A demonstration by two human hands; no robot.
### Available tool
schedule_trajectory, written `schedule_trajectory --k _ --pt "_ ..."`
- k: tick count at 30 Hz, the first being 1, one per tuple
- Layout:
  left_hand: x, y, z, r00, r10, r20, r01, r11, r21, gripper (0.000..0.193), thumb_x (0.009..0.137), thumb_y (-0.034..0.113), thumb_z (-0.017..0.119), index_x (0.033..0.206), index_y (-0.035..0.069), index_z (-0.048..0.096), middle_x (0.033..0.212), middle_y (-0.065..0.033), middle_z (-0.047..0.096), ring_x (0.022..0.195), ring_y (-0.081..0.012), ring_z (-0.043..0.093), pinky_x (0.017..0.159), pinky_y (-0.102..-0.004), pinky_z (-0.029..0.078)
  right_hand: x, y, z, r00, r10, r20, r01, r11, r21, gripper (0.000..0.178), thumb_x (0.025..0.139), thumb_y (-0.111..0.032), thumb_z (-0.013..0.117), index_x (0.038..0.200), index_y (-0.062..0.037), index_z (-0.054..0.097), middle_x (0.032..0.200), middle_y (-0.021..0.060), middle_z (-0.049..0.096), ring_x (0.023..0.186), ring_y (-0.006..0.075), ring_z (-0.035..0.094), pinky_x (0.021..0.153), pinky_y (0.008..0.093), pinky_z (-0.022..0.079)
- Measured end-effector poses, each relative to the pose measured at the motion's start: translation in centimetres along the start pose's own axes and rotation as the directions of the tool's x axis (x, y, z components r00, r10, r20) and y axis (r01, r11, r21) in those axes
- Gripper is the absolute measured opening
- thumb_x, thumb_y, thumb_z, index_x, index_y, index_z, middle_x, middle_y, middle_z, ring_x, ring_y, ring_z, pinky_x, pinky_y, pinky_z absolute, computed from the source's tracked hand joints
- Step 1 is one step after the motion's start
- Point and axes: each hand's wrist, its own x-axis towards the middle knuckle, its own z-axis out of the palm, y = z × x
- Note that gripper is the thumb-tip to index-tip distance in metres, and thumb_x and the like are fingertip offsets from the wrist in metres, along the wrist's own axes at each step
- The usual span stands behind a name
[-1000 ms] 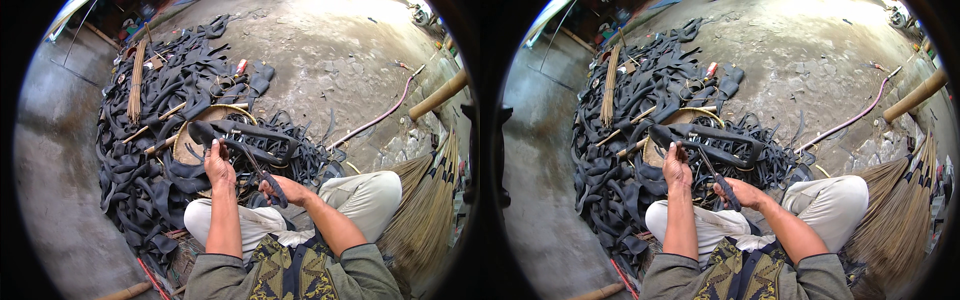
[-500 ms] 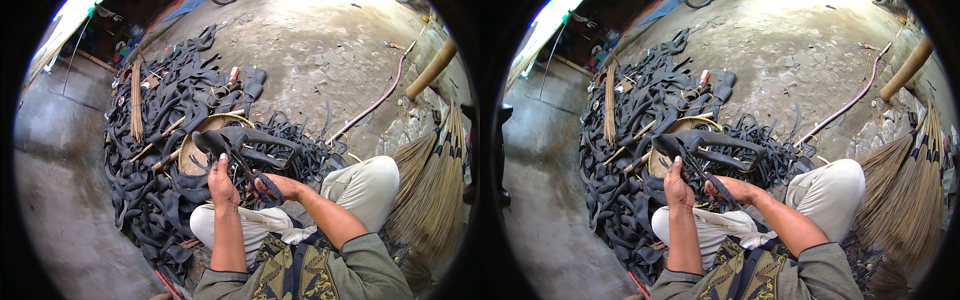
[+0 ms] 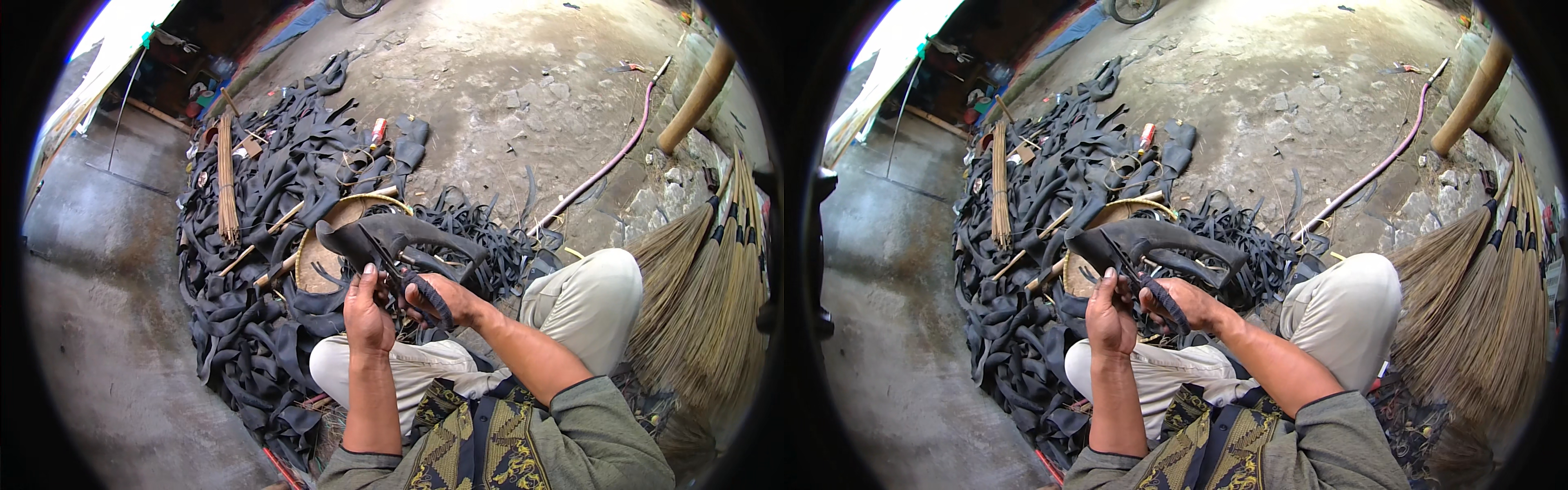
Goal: The person sits on the ground and uses a knife to cut a piece of black rubber into thin strips. They hold the rubber with one hand and cut with the other, repeatedly adjusting the piece as they work. Cut strips accumulate in a pile on the floor.
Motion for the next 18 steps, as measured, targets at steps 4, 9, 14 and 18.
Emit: schedule_trajectory --k 4,9,14,18 --pt "0.9 1.2 -2.1 0.988 -0.116 0.100 0.098 0.981 0.168 0.020 0.103 0.028 0.066 0.095 0.010 0.066 0.082 0.0022 0.063 0.073 -0.0082 0.052 0.072 -0.0239 0.041 -0.4 -0.3 0.4 0.999 0.012 -0.043 -0.008 0.997 0.082 0.054 0.091 -0.065 0.067 0.087 -0.0112 0.058 0.066 -0.0081 0.048 0.054 0.0041 0.045 0.050 0.0227 0.043" --pt "2.5 4.4 -4.2 0.741 0.657 0.141 -0.498 0.397 0.771 0.052 0.097 0.046 0.070 0.116 -0.002 0.062 0.116 -0.0088 0.057 0.097 -0.0170 0.057 0.091 -0.0322 0.046 -0.7 -0.6 0.5 0.996 0.087 -0.008 -0.087 0.996 -0.020 0.041 0.097 -0.049 0.069 0.093 -0.0093 0.060 0.069 -0.0046 0.053 0.058 0.0050 0.053 0.054 0.0223 0.050" --pt "5.1 6.3 -4.5 0.674 0.490 0.553 -0.711 0.228 0.665 0.042 0.097 0.039 0.072 0.113 0.001 0.065 0.106 -0.0089 0.060 0.103 -0.0193 0.056 0.095 -0.0319 0.044 -1.1 -0.7 0.2 0.997 0.079 -0.006 -0.079 0.997 -0.010 0.043 0.096 -0.049 0.070 0.093 -0.0073 0.060 0.070 -0.0031 0.054 0.060 0.0058 0.053 0.055 0.0227 0.049" --pt "5.7 7.2 -4.2 0.777 0.292 0.558 -0.624 0.478 0.618 0.030 0.102 0.031 0.067 0.102 0.001 0.068 0.093 0.0016 0.061 0.089 -0.0080 0.052 0.084 -0.0240 0.042 -1.5 -1.1 -0.5 0.997 0.064 -0.042 -0.065 0.997 -0.039 0.036 0.096 -0.044 0.070 0.095 -0.0091 0.063 0.074 -0.0057 0.056 0.060 0.0027 0.051 0.054 0.0209 0.048"
